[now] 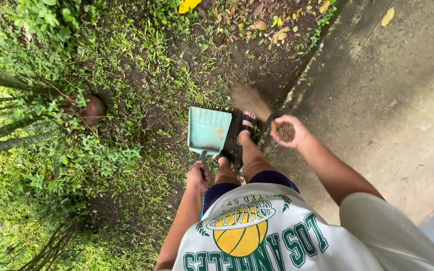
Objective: Sweeping leaves and debris off a concrete outdoor path into a dustpan using a broom.
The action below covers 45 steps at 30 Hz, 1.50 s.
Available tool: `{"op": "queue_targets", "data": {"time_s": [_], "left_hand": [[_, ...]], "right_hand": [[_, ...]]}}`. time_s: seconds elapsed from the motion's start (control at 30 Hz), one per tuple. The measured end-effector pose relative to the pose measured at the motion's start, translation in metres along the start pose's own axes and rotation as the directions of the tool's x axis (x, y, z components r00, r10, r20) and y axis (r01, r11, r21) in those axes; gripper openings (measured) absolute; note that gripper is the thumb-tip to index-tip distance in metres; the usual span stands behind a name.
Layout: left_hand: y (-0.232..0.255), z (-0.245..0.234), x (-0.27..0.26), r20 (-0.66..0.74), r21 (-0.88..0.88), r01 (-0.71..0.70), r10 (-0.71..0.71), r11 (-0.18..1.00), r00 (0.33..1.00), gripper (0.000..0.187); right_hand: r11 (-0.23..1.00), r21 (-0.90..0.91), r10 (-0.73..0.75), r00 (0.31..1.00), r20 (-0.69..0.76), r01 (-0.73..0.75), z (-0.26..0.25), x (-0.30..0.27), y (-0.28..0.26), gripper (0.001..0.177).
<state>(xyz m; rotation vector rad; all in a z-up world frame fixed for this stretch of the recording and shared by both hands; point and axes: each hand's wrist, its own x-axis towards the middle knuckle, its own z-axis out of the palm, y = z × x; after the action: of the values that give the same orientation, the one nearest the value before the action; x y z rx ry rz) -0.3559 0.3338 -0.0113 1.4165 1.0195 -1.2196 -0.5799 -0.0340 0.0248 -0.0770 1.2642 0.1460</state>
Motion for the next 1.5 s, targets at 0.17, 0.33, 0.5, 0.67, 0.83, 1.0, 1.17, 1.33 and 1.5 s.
{"op": "queue_targets", "data": {"time_s": [0.17,0.33,0.5,0.67,0.83,1.0,1.17,1.33,1.5], "left_hand": [[-0.004,0.008,-0.002,0.036,-0.018,-0.020,0.021,1.000,0.999,0.015],[-0.015,0.020,-0.002,0.007,-0.011,0.002,-0.002,1.000,1.000,0.017],[-0.024,0.040,-0.011,0.057,0.122,-0.048,0.042,0.991,0.998,0.017],[-0.030,0.061,-0.033,0.167,0.056,0.001,-0.010,0.998,0.986,0.017],[-0.030,0.065,-0.052,0.265,0.040,0.028,-0.037,0.999,0.963,0.018],[-0.016,0.084,-0.069,0.309,0.128,0.012,-0.051,0.992,0.950,0.016],[0.015,0.112,-0.078,0.366,0.219,-0.062,-0.023,0.974,0.930,0.016],[0.050,0.145,-0.054,0.424,0.326,-0.062,-0.087,0.943,0.902,0.017],[0.109,0.188,-0.045,0.425,0.397,-0.047,-0.139,0.917,0.894,0.015]], "right_hand": [[0.963,-0.087,-0.260,0.963,-0.069,0.254,-0.013,0.038,-0.038,0.026],[0.940,-0.194,-0.306,0.945,-0.115,0.280,0.039,0.029,0.001,0.026],[0.997,-0.046,0.073,0.937,0.341,-0.061,0.083,0.068,0.076,0.021],[0.952,-0.267,0.227,0.928,0.296,-0.147,0.134,0.123,0.055,0.023],[1.000,0.012,-0.011,0.959,0.283,0.008,0.130,0.137,-0.054,0.023],[0.960,0.091,-0.280,0.931,0.234,0.265,0.096,0.152,-0.135,0.024],[0.932,-0.027,-0.355,0.925,0.137,0.362,0.125,0.131,-0.067,0.020],[0.970,0.044,-0.233,0.866,0.443,0.238,0.161,0.107,-0.032,0.017],[0.967,-0.255,0.106,0.910,0.402,0.000,0.215,0.118,-0.077,0.024]]}}
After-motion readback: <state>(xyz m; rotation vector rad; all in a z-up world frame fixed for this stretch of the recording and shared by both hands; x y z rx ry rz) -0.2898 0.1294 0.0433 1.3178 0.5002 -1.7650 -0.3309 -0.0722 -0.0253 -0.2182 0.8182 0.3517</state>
